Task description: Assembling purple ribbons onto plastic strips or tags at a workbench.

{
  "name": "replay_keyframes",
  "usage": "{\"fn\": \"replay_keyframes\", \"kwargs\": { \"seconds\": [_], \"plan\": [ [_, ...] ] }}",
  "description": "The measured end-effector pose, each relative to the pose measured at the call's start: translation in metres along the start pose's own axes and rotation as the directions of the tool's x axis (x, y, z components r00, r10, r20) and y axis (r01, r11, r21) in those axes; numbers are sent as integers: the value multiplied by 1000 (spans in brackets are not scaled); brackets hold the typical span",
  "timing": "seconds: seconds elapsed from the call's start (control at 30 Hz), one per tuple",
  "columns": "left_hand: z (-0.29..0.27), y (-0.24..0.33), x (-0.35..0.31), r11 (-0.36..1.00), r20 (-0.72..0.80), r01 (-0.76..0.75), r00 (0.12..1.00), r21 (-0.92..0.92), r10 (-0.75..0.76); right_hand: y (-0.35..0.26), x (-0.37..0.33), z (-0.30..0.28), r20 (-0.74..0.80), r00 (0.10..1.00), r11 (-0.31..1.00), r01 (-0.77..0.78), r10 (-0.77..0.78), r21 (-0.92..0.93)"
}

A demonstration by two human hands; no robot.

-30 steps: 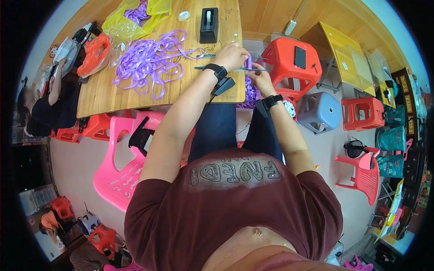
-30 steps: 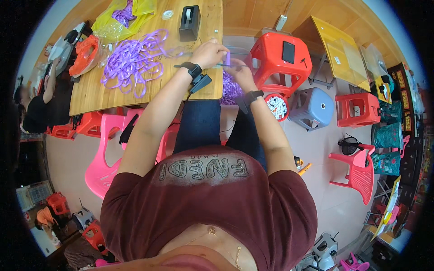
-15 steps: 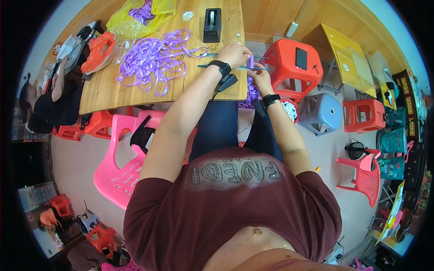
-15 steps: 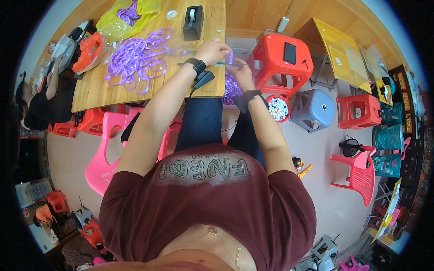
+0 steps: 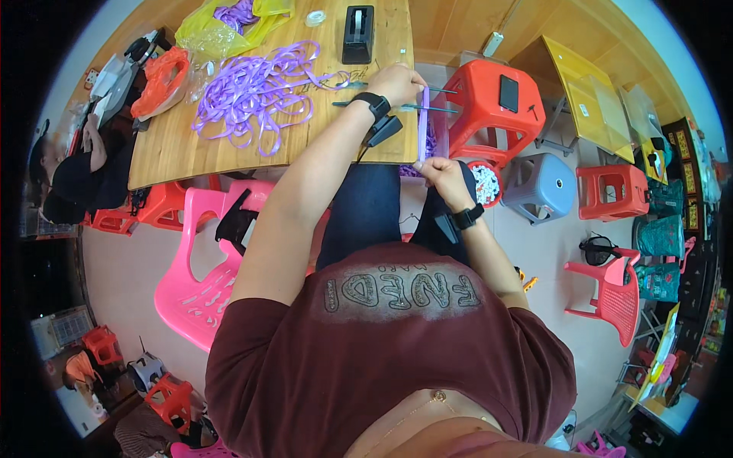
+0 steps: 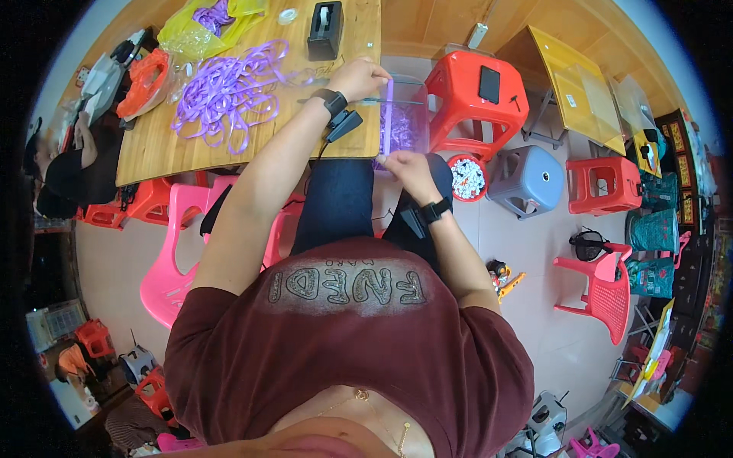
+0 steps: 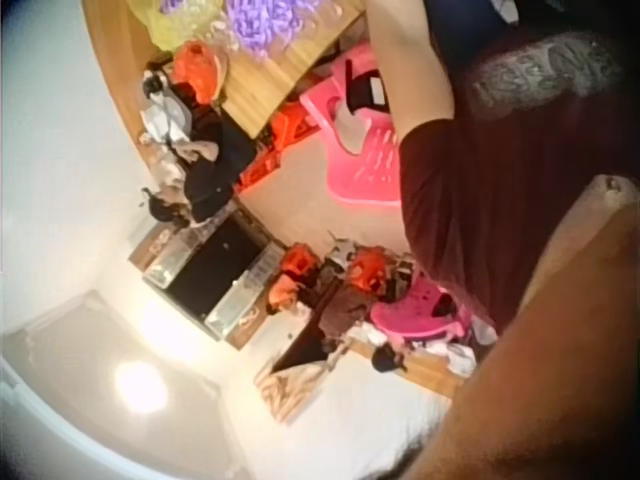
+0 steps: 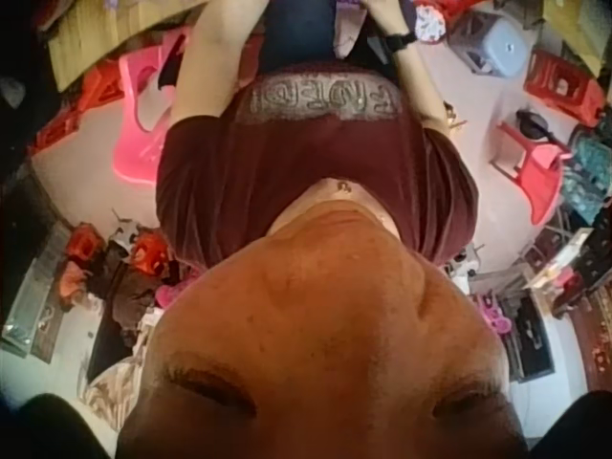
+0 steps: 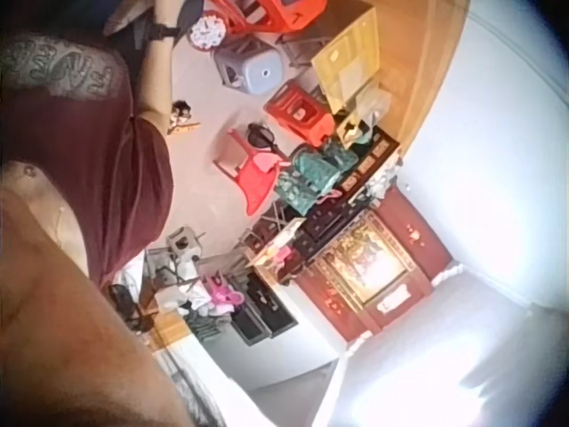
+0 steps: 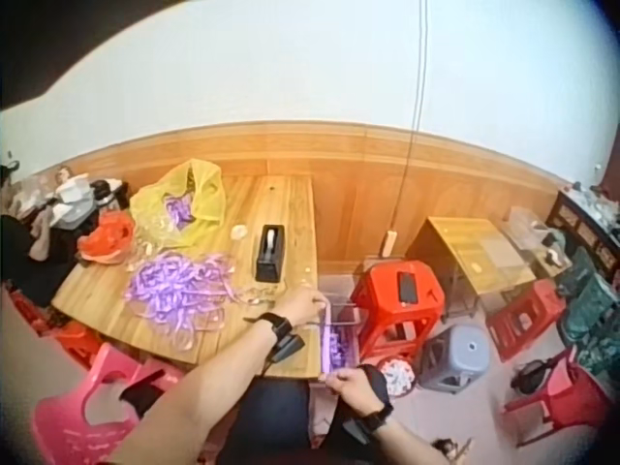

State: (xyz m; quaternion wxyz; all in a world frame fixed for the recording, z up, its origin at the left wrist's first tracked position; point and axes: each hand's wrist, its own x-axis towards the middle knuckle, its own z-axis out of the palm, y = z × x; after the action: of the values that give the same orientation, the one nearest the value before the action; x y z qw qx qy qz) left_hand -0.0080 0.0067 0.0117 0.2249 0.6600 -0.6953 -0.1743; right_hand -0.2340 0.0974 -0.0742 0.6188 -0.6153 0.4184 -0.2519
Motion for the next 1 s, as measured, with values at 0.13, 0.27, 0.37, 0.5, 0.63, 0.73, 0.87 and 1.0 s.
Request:
{"fn": "replay_keyframes", "kwargs": {
  "seconds": [0.13, 0.27, 0.37, 0.5, 0.63, 0.73, 0.87, 1.0],
  "plan": [
    [-1, 3, 0, 999, -8, -28, 1000, 23, 28, -19, -25, 4, 30, 999, 995, 29, -32, 96],
    [0, 1, 0, 999, -11, -40, 999, 27, 40, -54, -31, -8, 70, 990, 990, 118, -123, 72],
    [0, 0, 1, 999, -9, -39, 999, 23, 39, -101, -24, -18, 37, 945, 946, 324, -324, 7],
    [1, -7, 1, 997, -30, -73, 997, 1, 73, -141, 38, -43, -9, 811, 785, 563, -585, -258],
    [-1, 2, -3, 997, -21, -60, 998, 45, 61, -138, 122, -63, -44, 923, 895, 357, -382, -268],
    [4, 0, -4, 996, -65, -78, 995, 49, 81, -122, 157, -64, -74, 960, 947, 250, -269, -201],
    [5, 3, -7, 999, -104, -41, 994, 29, 44, -105, 177, -65, -65, 990, 986, 118, -127, -122],
    [2, 2, -8, 999, -94, -16, 995, 41, 19, -97, 181, -55, -84, 989, 993, 118, -119, -17]
  ]
}}
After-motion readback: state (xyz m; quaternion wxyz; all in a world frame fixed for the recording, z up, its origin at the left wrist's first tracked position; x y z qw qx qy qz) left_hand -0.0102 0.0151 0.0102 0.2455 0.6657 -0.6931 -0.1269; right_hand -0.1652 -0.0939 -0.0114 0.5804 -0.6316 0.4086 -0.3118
